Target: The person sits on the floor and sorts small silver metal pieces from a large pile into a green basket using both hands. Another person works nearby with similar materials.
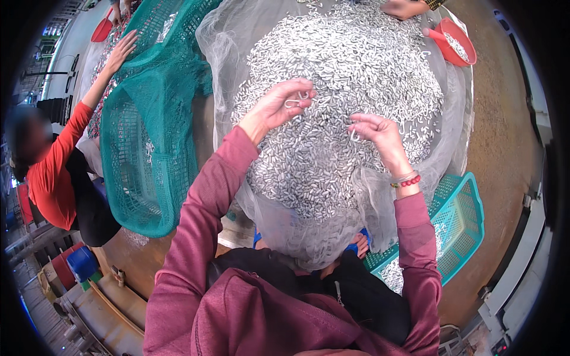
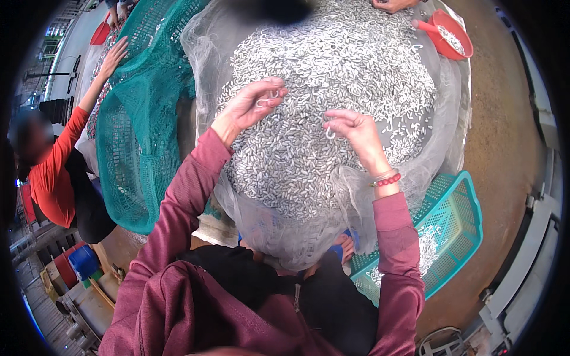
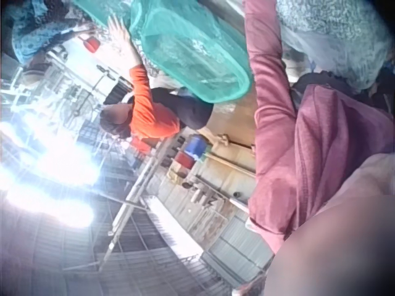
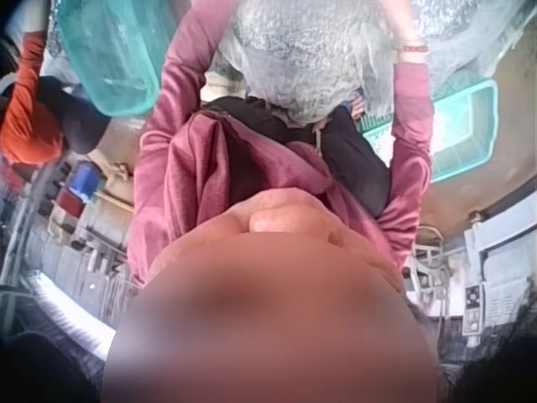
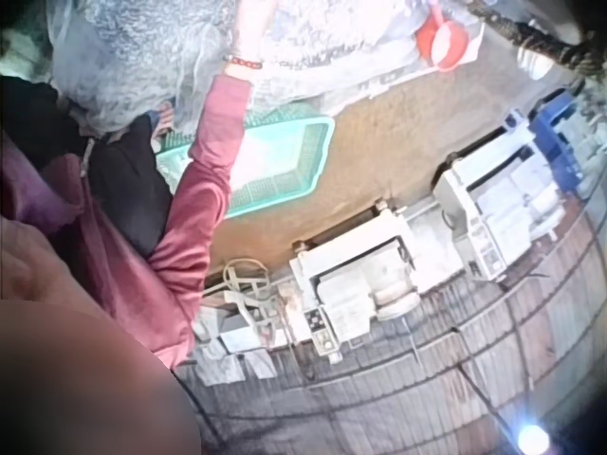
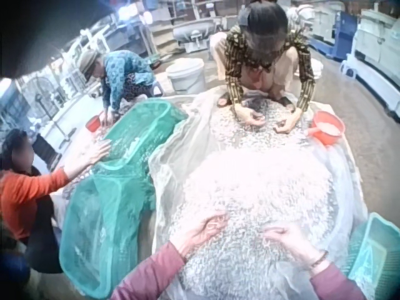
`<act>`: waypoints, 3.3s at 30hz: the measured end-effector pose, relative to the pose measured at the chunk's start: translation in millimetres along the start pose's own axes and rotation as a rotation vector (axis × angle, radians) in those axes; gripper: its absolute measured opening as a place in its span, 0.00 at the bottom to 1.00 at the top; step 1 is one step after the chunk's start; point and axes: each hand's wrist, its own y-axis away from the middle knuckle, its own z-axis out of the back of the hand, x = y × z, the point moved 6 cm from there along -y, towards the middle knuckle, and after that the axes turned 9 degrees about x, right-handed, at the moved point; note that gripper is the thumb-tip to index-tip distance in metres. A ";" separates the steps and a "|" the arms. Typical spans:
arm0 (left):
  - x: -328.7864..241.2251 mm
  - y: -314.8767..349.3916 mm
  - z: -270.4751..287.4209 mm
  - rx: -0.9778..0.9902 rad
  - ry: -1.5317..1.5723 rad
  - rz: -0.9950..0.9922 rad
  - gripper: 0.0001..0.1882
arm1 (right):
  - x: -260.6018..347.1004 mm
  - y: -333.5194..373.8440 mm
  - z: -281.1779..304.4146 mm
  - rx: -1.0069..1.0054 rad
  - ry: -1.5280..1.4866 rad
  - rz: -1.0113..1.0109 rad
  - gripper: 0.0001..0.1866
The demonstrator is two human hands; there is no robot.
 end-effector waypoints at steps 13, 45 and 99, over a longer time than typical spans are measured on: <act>27.9 -54.6 21.8 -0.038 -2.000 0.078 0.19 | -38.4 -66.5 12.5 -0.143 0.886 0.002 0.16; 79.6 -1.6 47.4 -0.374 -0.760 0.250 0.13 | -17.7 -6.0 22.6 0.071 -0.437 -0.103 0.04; 31.9 17.5 -9.1 0.027 -1.660 0.084 0.13 | -67.9 44.1 13.2 -0.095 -0.135 -0.350 0.13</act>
